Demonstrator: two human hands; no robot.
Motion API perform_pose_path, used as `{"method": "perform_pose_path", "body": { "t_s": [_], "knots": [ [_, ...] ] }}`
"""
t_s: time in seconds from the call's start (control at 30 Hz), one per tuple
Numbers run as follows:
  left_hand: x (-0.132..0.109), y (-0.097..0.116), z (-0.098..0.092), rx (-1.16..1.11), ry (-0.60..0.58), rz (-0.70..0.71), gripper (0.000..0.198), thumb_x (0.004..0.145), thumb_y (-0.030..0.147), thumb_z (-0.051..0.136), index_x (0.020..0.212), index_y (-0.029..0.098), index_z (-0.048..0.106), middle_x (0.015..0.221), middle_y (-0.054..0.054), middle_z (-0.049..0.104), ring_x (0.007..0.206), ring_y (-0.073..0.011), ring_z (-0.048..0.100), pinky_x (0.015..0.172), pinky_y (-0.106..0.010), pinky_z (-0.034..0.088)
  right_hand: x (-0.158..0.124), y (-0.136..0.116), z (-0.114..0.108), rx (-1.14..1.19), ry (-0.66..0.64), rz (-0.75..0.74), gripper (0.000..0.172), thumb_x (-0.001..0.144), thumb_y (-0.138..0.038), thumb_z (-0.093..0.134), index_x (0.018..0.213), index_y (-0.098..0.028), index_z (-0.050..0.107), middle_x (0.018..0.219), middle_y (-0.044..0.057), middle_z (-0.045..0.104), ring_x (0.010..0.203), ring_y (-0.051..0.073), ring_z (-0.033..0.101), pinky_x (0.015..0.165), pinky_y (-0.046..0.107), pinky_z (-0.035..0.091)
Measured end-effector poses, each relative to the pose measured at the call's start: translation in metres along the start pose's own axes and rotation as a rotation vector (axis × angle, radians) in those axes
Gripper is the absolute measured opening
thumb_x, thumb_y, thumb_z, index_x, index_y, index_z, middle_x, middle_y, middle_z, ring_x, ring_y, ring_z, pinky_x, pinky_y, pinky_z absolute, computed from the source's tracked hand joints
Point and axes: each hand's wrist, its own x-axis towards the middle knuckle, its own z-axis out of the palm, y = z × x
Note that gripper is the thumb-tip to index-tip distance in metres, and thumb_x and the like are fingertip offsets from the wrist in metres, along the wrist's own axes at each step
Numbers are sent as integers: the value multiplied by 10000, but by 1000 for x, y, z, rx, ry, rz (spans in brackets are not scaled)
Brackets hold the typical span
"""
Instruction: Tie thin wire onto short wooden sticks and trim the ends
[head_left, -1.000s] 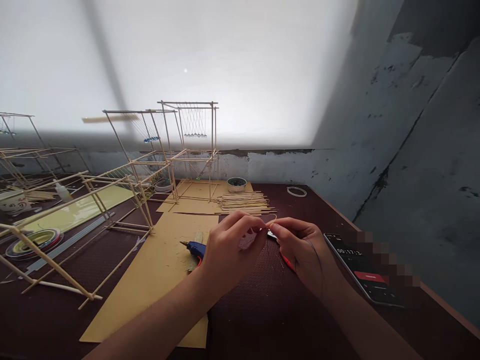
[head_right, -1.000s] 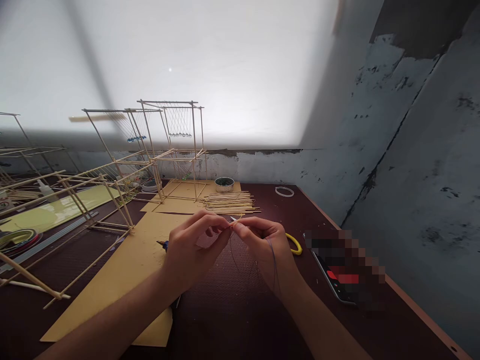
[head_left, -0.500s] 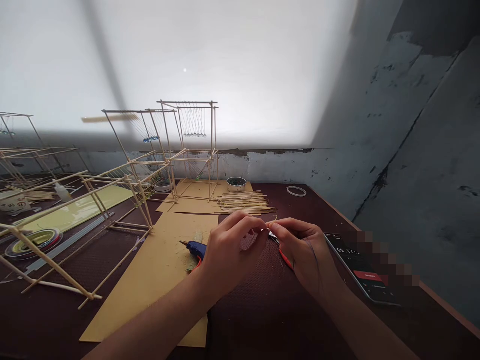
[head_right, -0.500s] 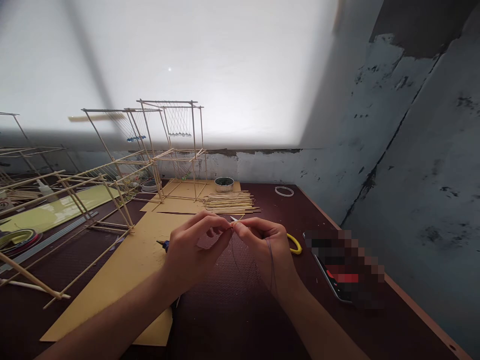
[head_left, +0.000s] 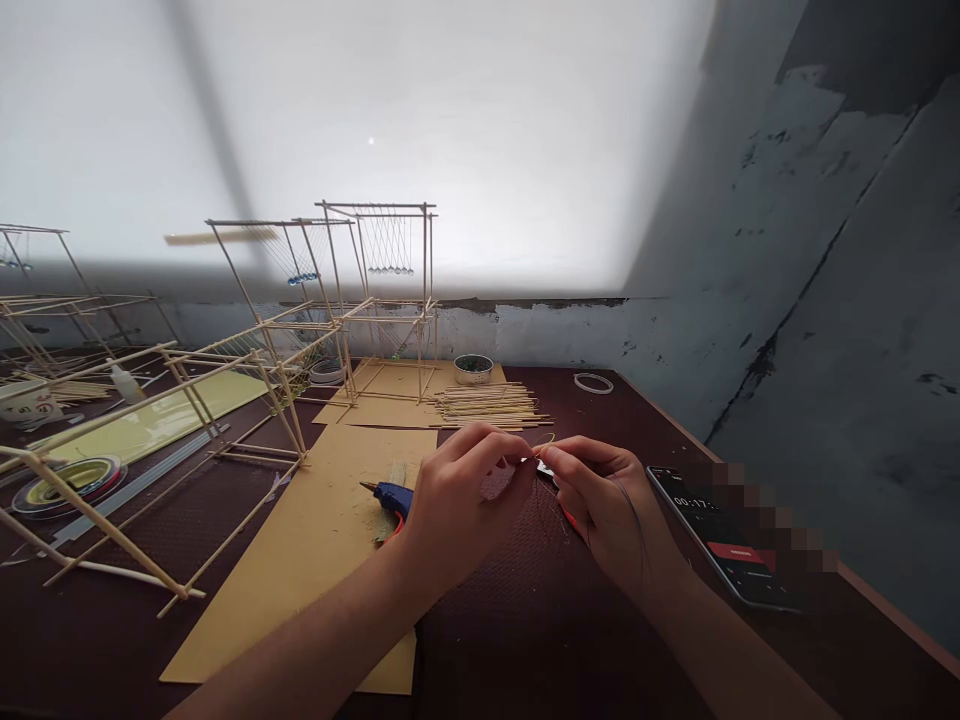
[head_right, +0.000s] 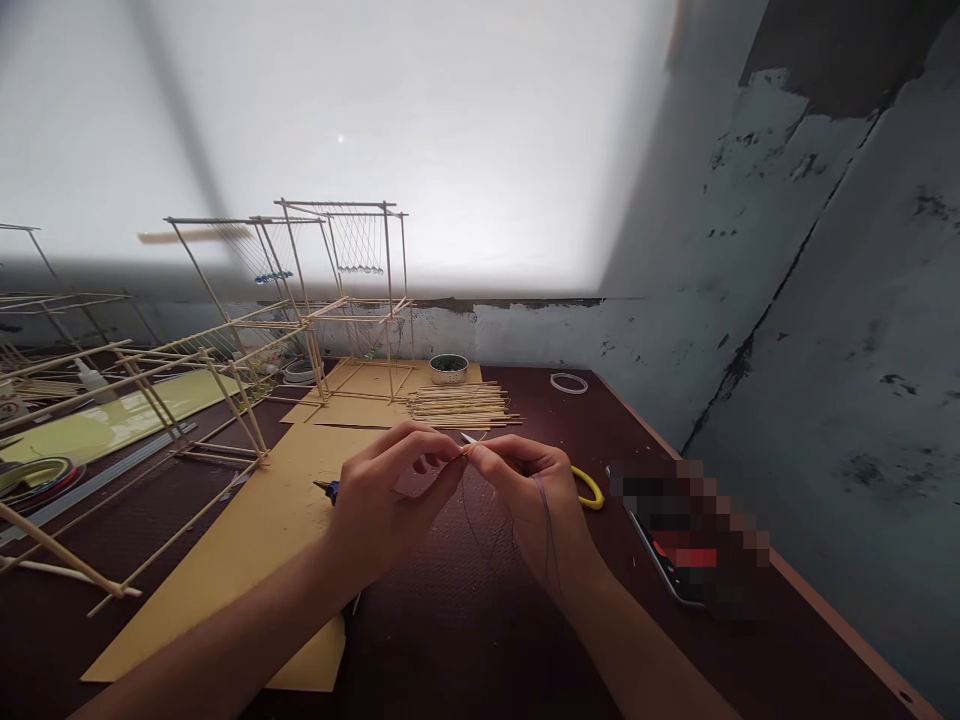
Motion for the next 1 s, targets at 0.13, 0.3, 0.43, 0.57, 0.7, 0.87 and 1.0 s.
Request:
{"method": "perform_pose_path", "body": {
  "t_s": [0.13, 0.3, 0.43, 0.57, 0.7, 0.87, 1.0],
  "knots": [
    [0, 1, 0, 2, 0, 9, 65, 881, 145, 663, 887, 208, 674, 837, -9, 678, 773, -111, 629, 730, -243, 525, 0, 0, -1, -39, -6, -20, 297, 762, -445, 774, 666, -172, 707, 434, -85, 269, 430, 51, 170, 402, 239, 159],
    [1, 1, 0, -8, 8, 16, 77, 876, 130, 659, 885, 205, 677, 833, -11, 678, 773, -111, 628, 734, -240, 523, 0, 0, -1, -104, 5, -52, 287, 773, -430, 751, 657, -172, 703, 430, -78, 282, 431, 63, 203, 409, 246, 179],
    [1, 2, -1, -12, 10, 12, 87, 870, 123, 660, 888, 206, 680, 831, -5, 672, 776, -108, 624, 738, -234, 517, -1, 2, -5, -185, 28, -155, 268, 802, -398, 723, 668, -167, 696, 498, -51, 366, 474, 79, 270, 434, 246, 219],
    [0, 2, -2, -10, 7, 8, 83, 863, 118, 661, 874, 200, 673, 823, 0, 660, 763, -99, 614, 734, -224, 508, -5, 2, -10, -297, 94, -332, 137, 862, -328, 660, 864, -198, 702, 529, -69, 328, 497, 88, 251, 448, 236, 210],
    [0, 1, -3, -20, 7, 14, 108, 855, 104, 663, 893, 204, 675, 839, 1, 661, 777, -100, 618, 745, -222, 510, -6, -1, -9, -458, 1, -404, 172, 864, -285, 650, 989, -189, 718, 520, -89, 248, 479, 86, 230, 446, 233, 217],
    [2, 2, -3, -44, 7, -21, 110, 850, 103, 665, 887, 207, 668, 883, -2, 664, 806, -101, 626, 769, -224, 516, -4, 0, -8, -463, -21, -416, 160, 876, -321, 653, 813, -181, 700, 503, -83, 260, 464, 83, 245, 425, 232, 210],
    [2, 4, -3, -105, -23, -54, 129, 843, 96, 658, 908, 207, 664, 955, -13, 698, 911, -128, 656, 845, -252, 523, -4, 4, -10, -423, -19, -391, 184, 896, -353, 647, 839, -187, 703, 494, -75, 315, 456, 84, 278, 418, 230, 220]
  ]
}}
